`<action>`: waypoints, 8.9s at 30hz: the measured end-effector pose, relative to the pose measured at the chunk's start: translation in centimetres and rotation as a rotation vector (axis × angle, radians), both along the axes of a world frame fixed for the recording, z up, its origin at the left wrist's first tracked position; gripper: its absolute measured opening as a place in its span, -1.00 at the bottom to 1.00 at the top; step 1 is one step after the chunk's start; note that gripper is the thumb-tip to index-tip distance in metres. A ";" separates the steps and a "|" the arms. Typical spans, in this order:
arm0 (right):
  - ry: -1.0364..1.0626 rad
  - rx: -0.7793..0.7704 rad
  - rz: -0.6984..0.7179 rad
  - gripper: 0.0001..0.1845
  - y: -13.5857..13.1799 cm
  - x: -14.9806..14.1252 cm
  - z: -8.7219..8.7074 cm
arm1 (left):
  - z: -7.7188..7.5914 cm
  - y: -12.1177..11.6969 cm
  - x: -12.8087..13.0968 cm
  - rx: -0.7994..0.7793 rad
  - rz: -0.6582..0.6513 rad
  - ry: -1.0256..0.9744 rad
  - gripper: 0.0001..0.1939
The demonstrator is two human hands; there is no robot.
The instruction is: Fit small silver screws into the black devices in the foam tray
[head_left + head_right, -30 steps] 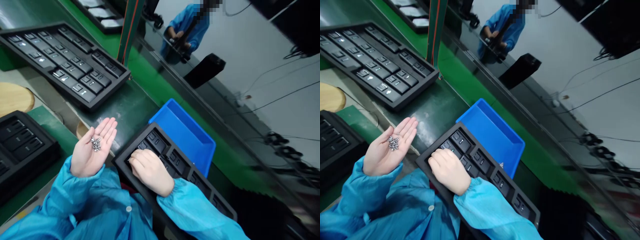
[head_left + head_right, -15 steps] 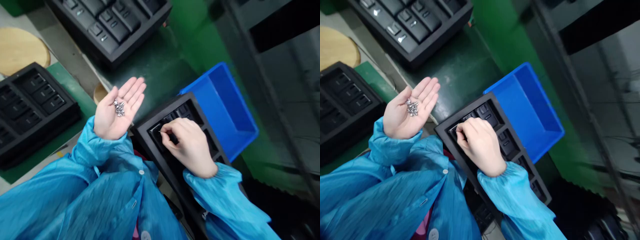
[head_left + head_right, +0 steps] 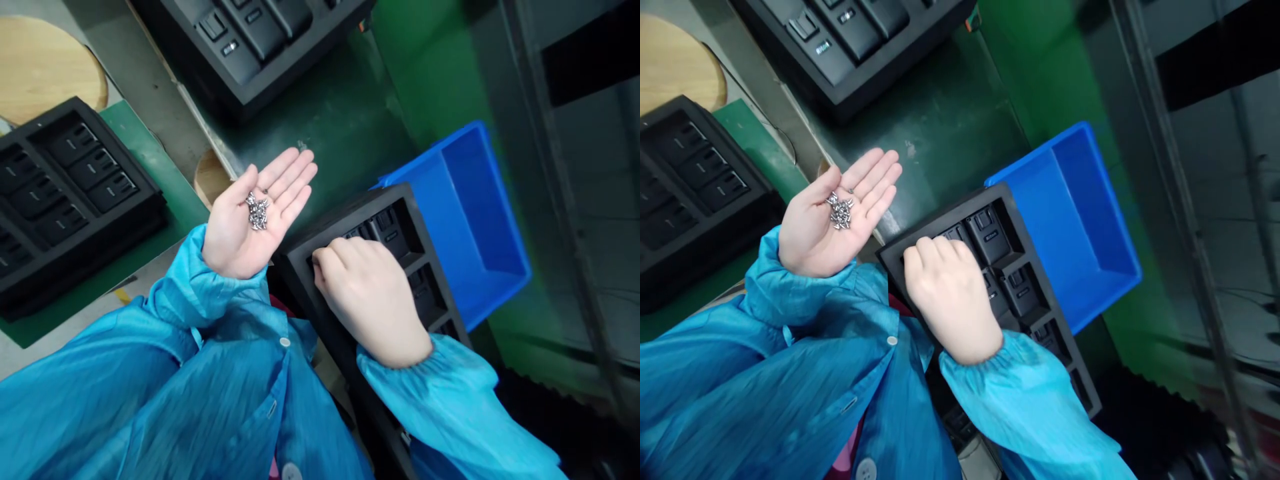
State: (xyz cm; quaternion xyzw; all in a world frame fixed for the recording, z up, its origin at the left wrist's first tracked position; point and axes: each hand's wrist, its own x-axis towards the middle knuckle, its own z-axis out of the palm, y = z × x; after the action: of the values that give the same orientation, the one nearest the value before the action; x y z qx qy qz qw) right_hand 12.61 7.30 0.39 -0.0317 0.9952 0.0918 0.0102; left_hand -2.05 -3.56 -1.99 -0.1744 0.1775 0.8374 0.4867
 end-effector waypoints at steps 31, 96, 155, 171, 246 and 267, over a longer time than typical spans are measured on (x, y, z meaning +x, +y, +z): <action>0.228 -0.317 0.025 -0.65 1.5 3.5 -2.4 | 1.6 0.7 1.8 -0.045 -0.033 0.014 -0.42; 0.163 -0.171 0.002 -0.81 4.6 2.5 -2.0 | 0.4 0.8 1.3 0.017 -0.122 0.059 -0.38; 0.298 -0.380 -0.232 -0.89 6.0 8.9 1.0 | 1.2 2.7 6.5 0.122 -0.417 0.171 -0.36; 0.240 -0.453 -0.085 -0.77 2.7 3.6 2.7 | 1.8 2.7 8.4 0.033 -0.603 -0.161 -0.40; 0.336 -0.356 -0.135 -0.89 1.4 2.8 3.4 | 0.4 1.6 6.1 0.161 -0.435 -0.012 -0.31; 0.194 -0.031 -0.201 -0.87 -0.6 2.9 2.7 | 1.5 2.9 7.9 0.003 -0.431 -0.087 -0.31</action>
State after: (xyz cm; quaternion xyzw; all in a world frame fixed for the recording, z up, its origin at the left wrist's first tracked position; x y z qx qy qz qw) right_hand 15.49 6.68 3.06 0.0771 0.9910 0.0775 -0.0773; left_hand 5.81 -0.69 -0.50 -0.1673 0.1882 0.7059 0.6620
